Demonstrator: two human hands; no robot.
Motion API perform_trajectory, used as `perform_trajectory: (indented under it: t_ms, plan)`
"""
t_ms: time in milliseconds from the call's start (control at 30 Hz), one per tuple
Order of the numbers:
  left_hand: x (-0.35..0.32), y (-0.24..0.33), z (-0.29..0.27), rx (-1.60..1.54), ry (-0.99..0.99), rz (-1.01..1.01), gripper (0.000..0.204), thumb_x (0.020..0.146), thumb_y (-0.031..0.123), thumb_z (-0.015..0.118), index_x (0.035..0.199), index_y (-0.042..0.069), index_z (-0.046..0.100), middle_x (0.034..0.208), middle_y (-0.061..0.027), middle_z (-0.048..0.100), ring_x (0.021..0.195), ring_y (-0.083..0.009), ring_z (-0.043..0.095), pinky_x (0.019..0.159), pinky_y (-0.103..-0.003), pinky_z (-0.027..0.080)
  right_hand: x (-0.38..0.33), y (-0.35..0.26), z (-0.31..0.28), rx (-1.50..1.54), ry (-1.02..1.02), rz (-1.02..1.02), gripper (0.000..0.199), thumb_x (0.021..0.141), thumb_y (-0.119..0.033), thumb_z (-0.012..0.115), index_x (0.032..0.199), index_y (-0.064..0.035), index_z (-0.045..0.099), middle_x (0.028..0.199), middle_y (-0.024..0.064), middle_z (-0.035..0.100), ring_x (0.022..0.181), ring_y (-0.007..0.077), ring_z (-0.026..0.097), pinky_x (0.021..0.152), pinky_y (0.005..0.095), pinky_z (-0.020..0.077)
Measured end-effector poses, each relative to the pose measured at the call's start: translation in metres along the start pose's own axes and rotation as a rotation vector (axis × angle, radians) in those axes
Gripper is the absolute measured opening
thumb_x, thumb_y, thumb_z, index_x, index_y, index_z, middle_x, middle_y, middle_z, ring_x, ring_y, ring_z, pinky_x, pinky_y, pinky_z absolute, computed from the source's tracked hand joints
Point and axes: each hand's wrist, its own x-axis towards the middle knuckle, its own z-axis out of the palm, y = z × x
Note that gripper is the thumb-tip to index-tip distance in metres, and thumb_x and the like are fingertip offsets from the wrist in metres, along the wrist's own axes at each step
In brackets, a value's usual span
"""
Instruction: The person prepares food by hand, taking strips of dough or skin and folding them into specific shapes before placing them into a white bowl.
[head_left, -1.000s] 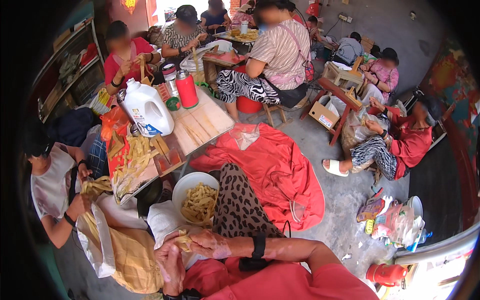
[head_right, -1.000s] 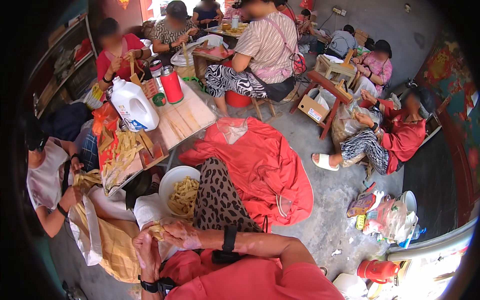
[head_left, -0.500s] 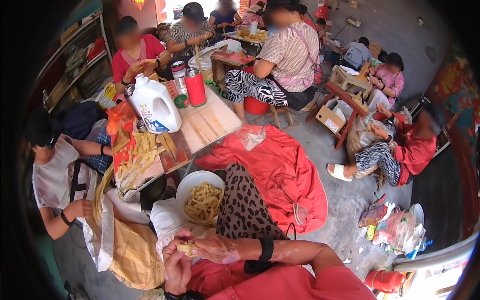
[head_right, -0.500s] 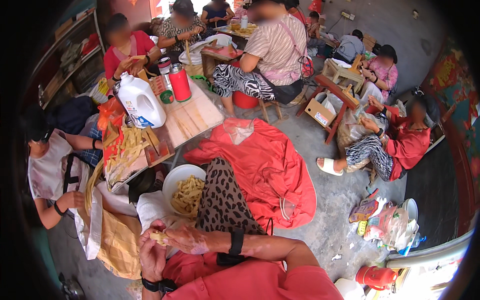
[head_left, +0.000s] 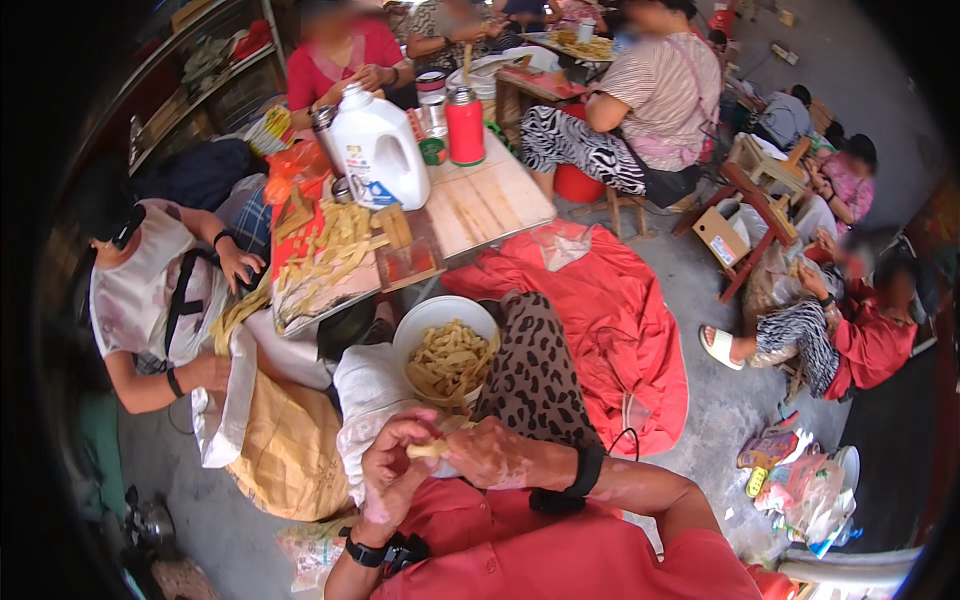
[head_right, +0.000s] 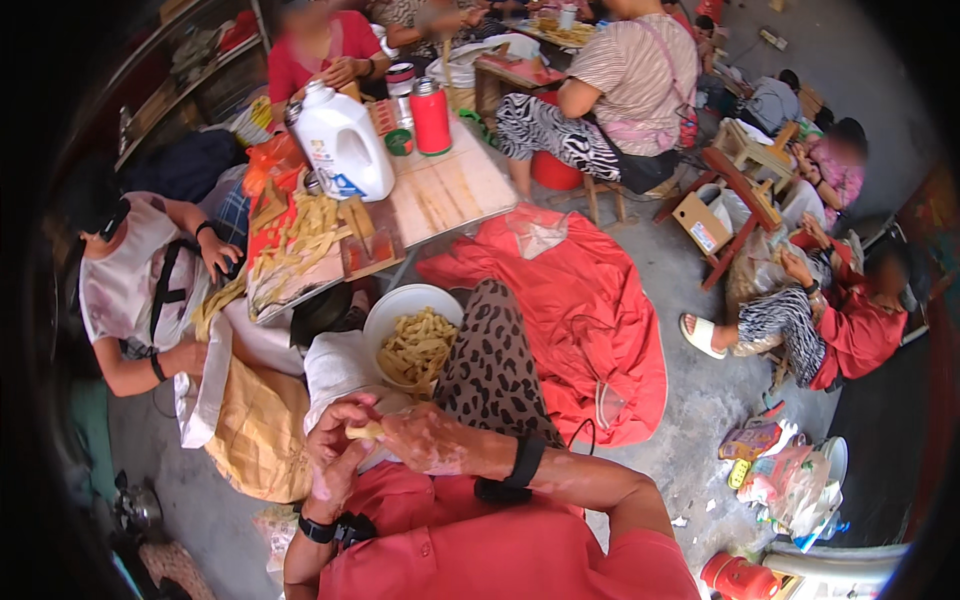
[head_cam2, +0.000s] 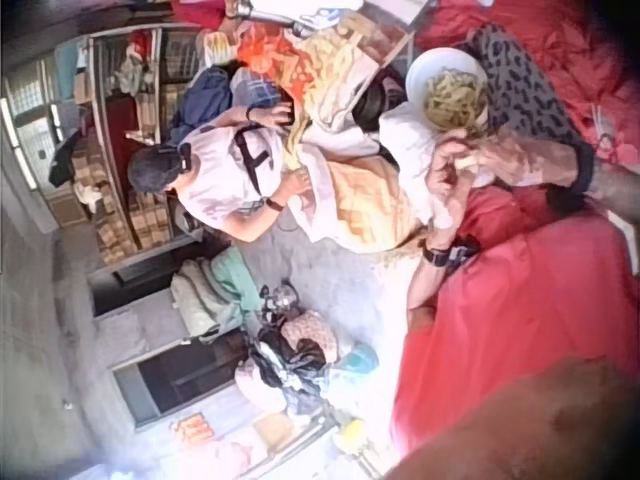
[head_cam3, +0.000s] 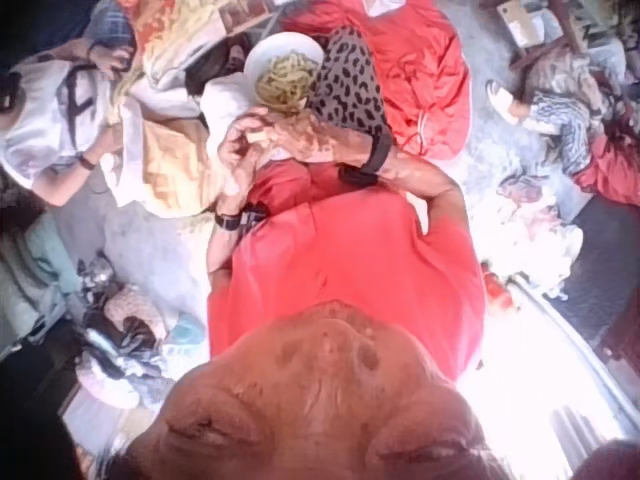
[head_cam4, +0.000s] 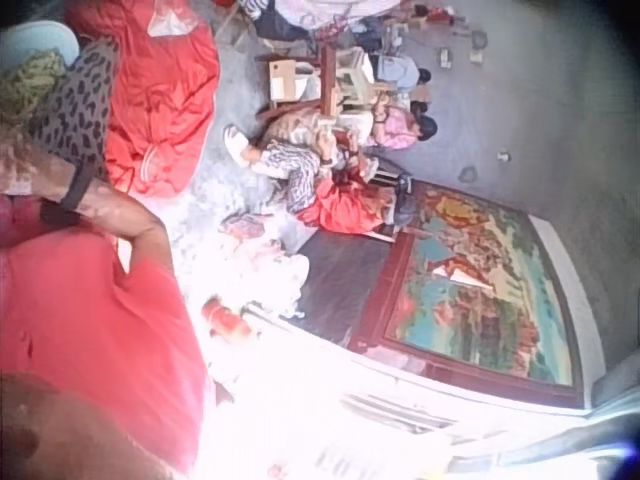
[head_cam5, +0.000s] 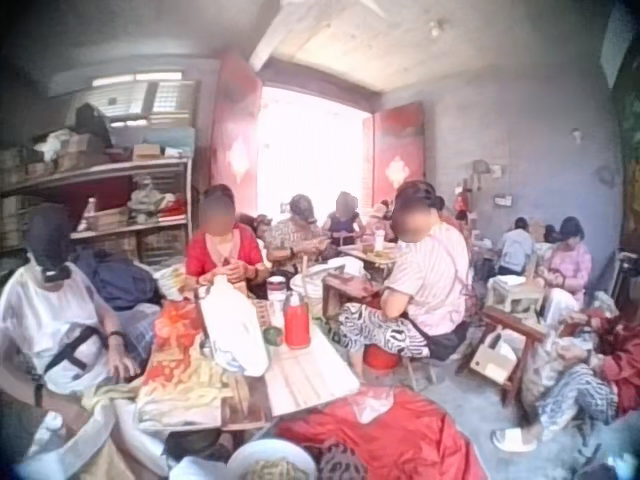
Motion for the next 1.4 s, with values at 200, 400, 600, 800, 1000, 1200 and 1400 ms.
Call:
perform_trajectory:
  t_ms: [200, 400, 600, 800, 1000, 1200, 1400]
  plan:
    - [-0.003, -0.015, -0.010, 0.175, 0.083, -0.179, 0.010, 0.091, 0.003, 0.051, 0.099, -0.001, 0.055, 0.095, -0.0055, 0.059, 0.081, -0.0095, 0.058, 0.070, -0.022, 0.048, -0.017, 0.002, 0.024, -0.450, -0.021, 0.057, 0.019, 0.086, -0.026, 0.047, 0.076, -0.0104, 0.052, 0.070, 0.0005, 0.044, 0.061, 0.0125, 0.048, 0.091, 0.0357, 0.0240]
    - [-0.003, -0.012, -0.007, -0.002, 0.087, -0.275, 0.023, 0.096, 0.014, 0.046, 0.095, -0.005, 0.060, 0.084, -0.0065, 0.063, 0.068, -0.0097, 0.059, 0.062, -0.022, 0.049, 0.012, 0.012, -0.003, -0.331, -0.064, 0.003, 0.022, 0.084, -0.023, 0.054, 0.069, -0.0108, 0.046, 0.062, -0.0001, 0.039, 0.051, 0.0089, 0.047, 0.041, 0.0249, 0.0362]
    - [-0.008, -0.002, -0.013, 0.036, 0.022, -0.236, 0.020, 0.095, 0.010, 0.047, 0.093, -0.005, 0.059, 0.083, -0.0077, 0.062, 0.068, -0.0110, 0.059, 0.060, -0.023, 0.050, 0.003, 0.020, -0.001, 0.037, -0.081, 0.094, 0.027, 0.076, -0.020, 0.069, 0.089, -0.0047, 0.052, 0.064, 0.0036, 0.052, 0.052, 0.0190, 0.057, 0.043, 0.0312, 0.0428]
    - [-0.012, 0.005, -0.026, 0.150, -0.105, -0.082, 0.013, 0.092, 0.003, 0.049, 0.089, -0.006, 0.058, 0.085, -0.0106, 0.061, 0.067, -0.0126, 0.059, 0.059, -0.023, 0.051, 0.010, 0.028, -0.012, 0.408, -0.101, 0.136, 0.030, 0.079, -0.027, 0.069, 0.086, -0.0037, 0.051, 0.063, 0.0088, 0.056, 0.054, 0.0264, 0.059, 0.044, 0.0345, 0.0466]
    - [-0.020, 0.019, -0.042, 0.215, -0.108, -0.063, 0.013, 0.091, 0.000, 0.049, 0.086, -0.007, 0.059, 0.084, -0.0123, 0.061, 0.064, -0.0131, 0.060, 0.055, -0.023, 0.051, 0.009, 0.029, -0.029, 0.442, -0.218, 0.182, 0.020, 0.083, -0.018, 0.064, 0.083, -0.0033, 0.052, 0.062, 0.0114, 0.053, 0.052, 0.0304, 0.056, 0.042, 0.0383, 0.0430]
    - [-0.022, 0.021, -0.043, 0.066, -0.068, -0.118, 0.015, 0.090, 0.001, 0.050, 0.086, -0.009, 0.060, 0.082, -0.0138, 0.061, 0.061, -0.0142, 0.060, 0.051, -0.024, 0.050, 0.012, 0.031, -0.030, 0.541, -0.156, 0.176, 0.015, 0.084, -0.012, 0.062, 0.080, -0.0007, 0.052, 0.060, 0.0115, 0.051, 0.049, 0.0310, 0.054, 0.042, 0.0380, 0.0412]
    - [-0.025, 0.026, -0.044, -0.080, -0.071, -0.116, 0.016, 0.091, 0.002, 0.049, 0.084, -0.008, 0.060, 0.081, -0.0144, 0.061, 0.061, -0.0152, 0.060, 0.049, -0.024, 0.050, 0.016, 0.030, -0.042, 0.660, -0.229, 0.266, 0.008, 0.085, -0.010, 0.060, 0.087, -0.0015, 0.061, 0.070, 0.0068, 0.060, 0.053, 0.0229, 0.055, 0.049, 0.0333, 0.0365]
